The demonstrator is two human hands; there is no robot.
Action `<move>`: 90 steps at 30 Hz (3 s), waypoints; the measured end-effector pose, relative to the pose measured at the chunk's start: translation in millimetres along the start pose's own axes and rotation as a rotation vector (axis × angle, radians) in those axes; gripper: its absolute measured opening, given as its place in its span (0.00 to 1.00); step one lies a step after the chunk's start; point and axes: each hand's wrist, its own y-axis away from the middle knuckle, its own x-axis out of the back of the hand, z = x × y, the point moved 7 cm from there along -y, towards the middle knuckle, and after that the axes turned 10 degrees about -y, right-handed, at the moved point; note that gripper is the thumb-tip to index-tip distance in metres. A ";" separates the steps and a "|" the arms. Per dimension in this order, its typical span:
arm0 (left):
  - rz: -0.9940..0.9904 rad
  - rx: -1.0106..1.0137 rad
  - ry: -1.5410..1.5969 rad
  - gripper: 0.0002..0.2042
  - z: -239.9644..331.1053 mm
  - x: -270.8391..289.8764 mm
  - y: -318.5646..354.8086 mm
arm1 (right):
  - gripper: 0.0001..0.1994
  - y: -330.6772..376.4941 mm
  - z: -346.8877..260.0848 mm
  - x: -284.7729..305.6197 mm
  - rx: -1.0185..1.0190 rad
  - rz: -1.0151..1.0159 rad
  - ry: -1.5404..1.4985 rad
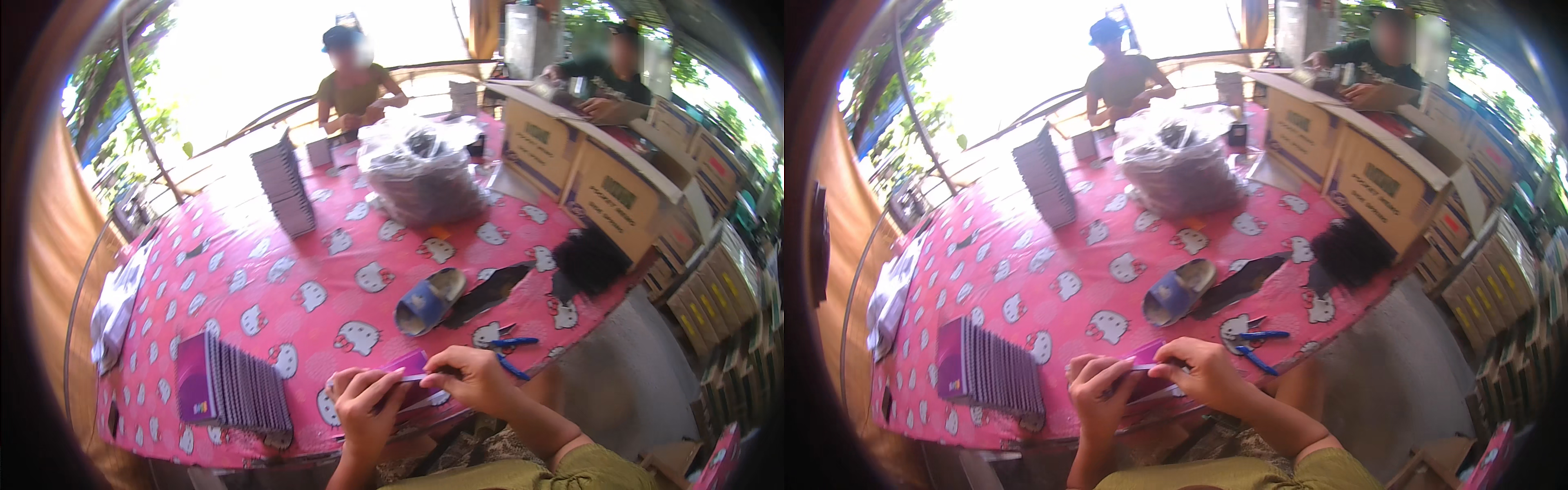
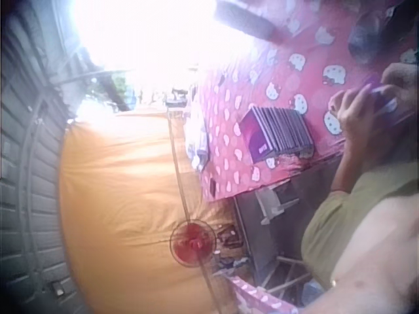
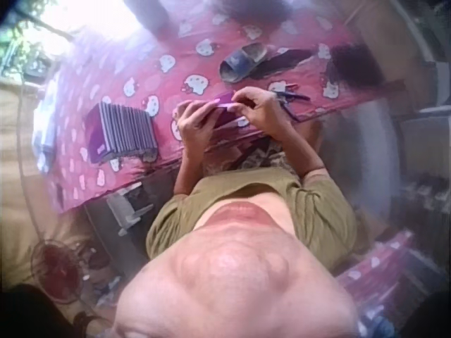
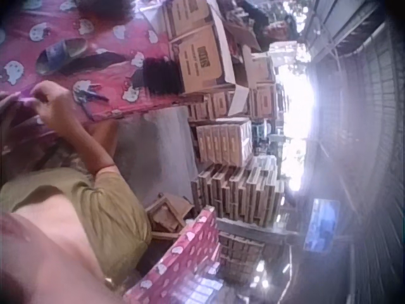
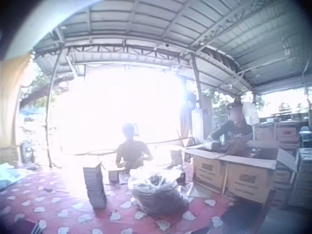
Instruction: The person assembles notebooks by threading spiral coils through punched paper and covers, then uses pliers to trim and crimp the ends of the coils.
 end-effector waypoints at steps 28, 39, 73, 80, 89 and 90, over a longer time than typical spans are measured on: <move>-0.010 -0.038 -0.006 0.13 -6.5 -8.4 10.5 | 0.06 -13.1 -8.4 -0.2 0.020 -0.153 0.050; -0.025 0.053 0.038 0.16 -11.7 -11.5 14.2 | 0.16 -2.5 -19.2 -10.2 0.151 -0.104 0.321; -0.072 0.116 0.125 0.22 -5.9 -9.6 11.4 | 0.29 -109.2 151.0 49.6 0.131 -0.440 0.833; -0.021 -0.008 -0.009 0.22 0.1 -17.0 6.5 | 0.32 -64.3 68.6 76.4 0.473 -0.148 0.389; -0.084 0.109 0.073 0.22 -10.2 -16.1 9.1 | 0.24 -46.7 27.5 47.8 0.168 -0.267 -0.147; -0.079 0.114 0.068 0.22 -11.0 -15.4 5.8 | 0.24 -49.6 31.8 41.2 0.101 -0.294 0.029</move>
